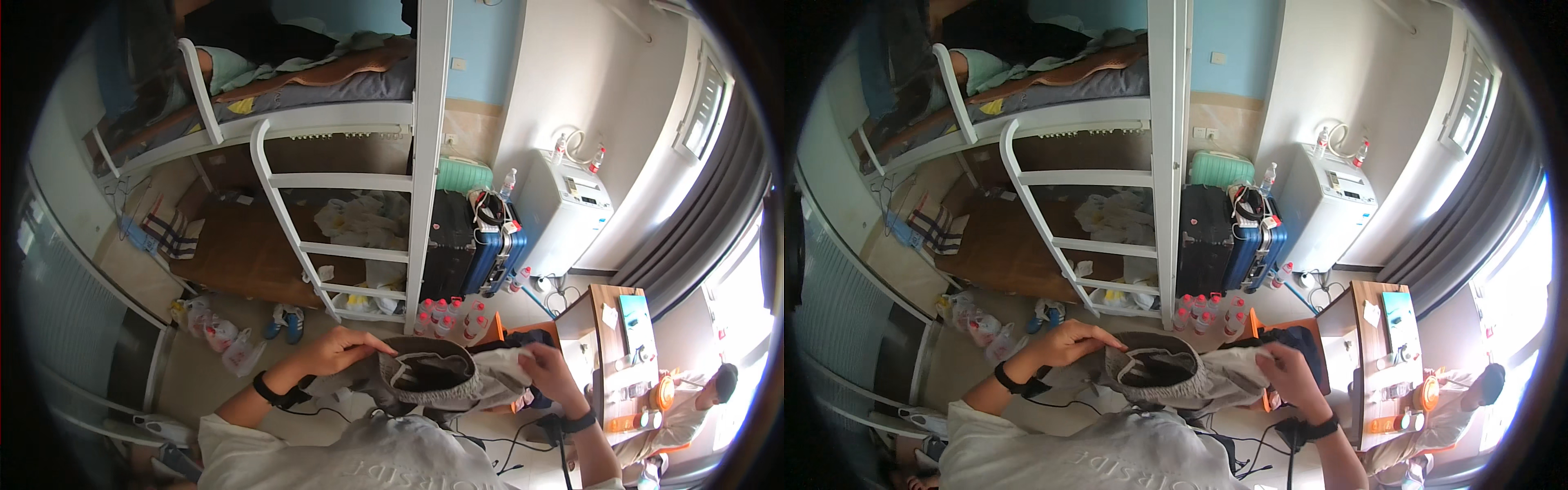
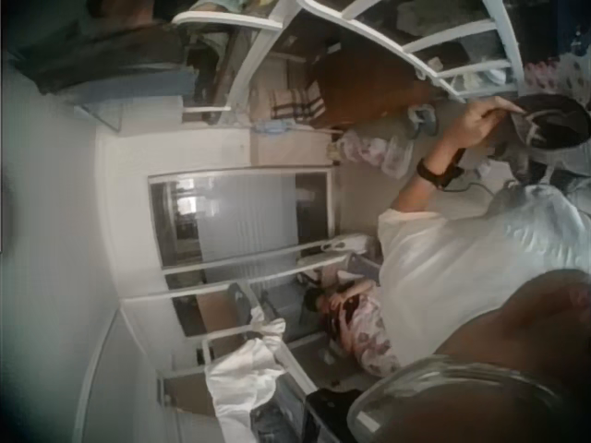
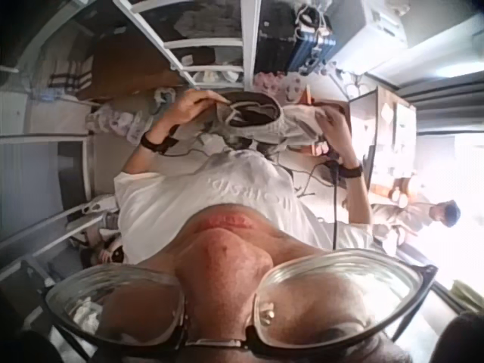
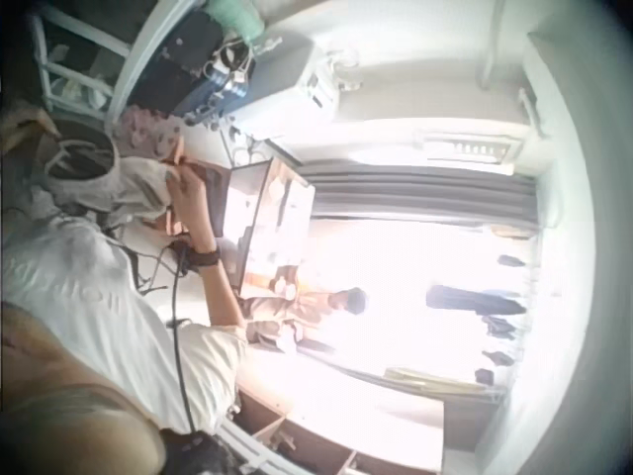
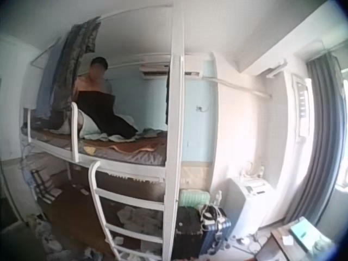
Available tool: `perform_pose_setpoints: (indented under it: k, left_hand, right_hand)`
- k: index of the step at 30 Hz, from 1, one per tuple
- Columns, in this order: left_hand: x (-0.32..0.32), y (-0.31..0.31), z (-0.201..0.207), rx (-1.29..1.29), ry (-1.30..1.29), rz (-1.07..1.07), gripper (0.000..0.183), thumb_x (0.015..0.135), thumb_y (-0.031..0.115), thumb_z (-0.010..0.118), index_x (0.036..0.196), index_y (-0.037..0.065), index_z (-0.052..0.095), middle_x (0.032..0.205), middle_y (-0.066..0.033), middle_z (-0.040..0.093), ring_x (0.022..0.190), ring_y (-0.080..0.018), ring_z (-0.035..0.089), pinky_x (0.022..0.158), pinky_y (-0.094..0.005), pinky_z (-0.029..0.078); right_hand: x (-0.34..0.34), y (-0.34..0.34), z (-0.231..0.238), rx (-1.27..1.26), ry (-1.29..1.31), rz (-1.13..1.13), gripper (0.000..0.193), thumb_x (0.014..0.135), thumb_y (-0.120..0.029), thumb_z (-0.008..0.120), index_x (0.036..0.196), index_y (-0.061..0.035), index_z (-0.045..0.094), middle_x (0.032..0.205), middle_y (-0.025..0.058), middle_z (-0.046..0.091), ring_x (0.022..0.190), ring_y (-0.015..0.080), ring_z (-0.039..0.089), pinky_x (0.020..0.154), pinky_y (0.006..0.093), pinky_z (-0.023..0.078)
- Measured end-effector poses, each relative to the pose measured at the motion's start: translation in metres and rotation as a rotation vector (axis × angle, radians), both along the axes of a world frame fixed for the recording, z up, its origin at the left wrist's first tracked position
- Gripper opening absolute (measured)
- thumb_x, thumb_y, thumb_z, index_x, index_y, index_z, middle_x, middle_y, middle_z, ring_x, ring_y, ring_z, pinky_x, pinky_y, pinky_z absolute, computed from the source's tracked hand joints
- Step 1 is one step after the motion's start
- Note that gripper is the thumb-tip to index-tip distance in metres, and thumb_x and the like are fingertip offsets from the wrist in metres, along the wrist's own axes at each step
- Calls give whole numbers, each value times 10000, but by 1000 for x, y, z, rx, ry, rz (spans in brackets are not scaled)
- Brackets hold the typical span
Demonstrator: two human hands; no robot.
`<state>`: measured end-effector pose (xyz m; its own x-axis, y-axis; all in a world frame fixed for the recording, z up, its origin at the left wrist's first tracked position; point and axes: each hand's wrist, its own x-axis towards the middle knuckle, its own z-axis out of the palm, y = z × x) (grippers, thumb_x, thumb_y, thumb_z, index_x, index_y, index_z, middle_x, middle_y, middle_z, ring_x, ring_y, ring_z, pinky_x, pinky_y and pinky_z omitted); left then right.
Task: The person picks up clothing items, places them inside the top-loading laundry machine, connects a blue hose to the faucet, and presses buttons on the control panel.
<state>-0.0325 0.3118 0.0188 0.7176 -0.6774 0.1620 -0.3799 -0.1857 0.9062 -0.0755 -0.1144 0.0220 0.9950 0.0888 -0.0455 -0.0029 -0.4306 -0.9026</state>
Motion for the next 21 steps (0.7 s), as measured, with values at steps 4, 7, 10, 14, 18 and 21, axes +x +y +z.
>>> perform_pose_setpoints:
  k: [4,7,10,14,18,21]
  left_hand:
    - [-10,-21,23,-62,-17,-133,344,953,-94,530,1235,45,666,1224,-117,715,1157,-260,679,994,-344,524]
    - [-27,-51,49,-158,-55,-319,360,923,-111,550,1226,44,667,1249,-121,701,1169,-284,668,989,-361,534]
    - [-43,-74,70,-186,-38,-537,468,875,-159,538,1272,61,649,1330,-150,652,1170,-321,659,952,-373,556]
    - [-48,-103,83,-224,-37,-745,457,882,-143,545,1287,45,641,1363,-143,627,1176,-317,648,938,-369,555]
    - [-51,-110,91,-182,-65,-832,438,910,-108,553,1310,51,631,1384,-156,608,1159,-316,653,919,-369,552]
    - [-60,-108,89,-169,-85,-798,438,920,-103,536,1319,54,627,1390,-158,605,1164,-320,651,919,-368,552]
  right_hand:
    - [-16,-5,4,-7,203,308,156,934,36,582,1070,45,658,840,71,662,791,122,641,715,268,515]
    - [-18,-1,-13,-233,88,712,281,899,10,578,1160,3,684,1062,221,714,946,388,684,816,366,544]
    - [-19,15,-22,-215,184,881,295,938,-73,591,1223,-20,641,1061,200,708,943,374,684,844,410,537]
    - [-31,25,-56,2,19,1042,304,924,-137,664,1195,-12,605,1051,202,680,989,330,657,859,383,507]
    - [-51,39,-59,-40,-49,893,310,917,-155,673,1188,-17,614,1048,200,684,981,322,663,857,383,510]
    - [-61,24,-38,-126,-149,801,315,911,-168,680,1183,-21,620,1045,198,686,975,315,668,856,383,512]
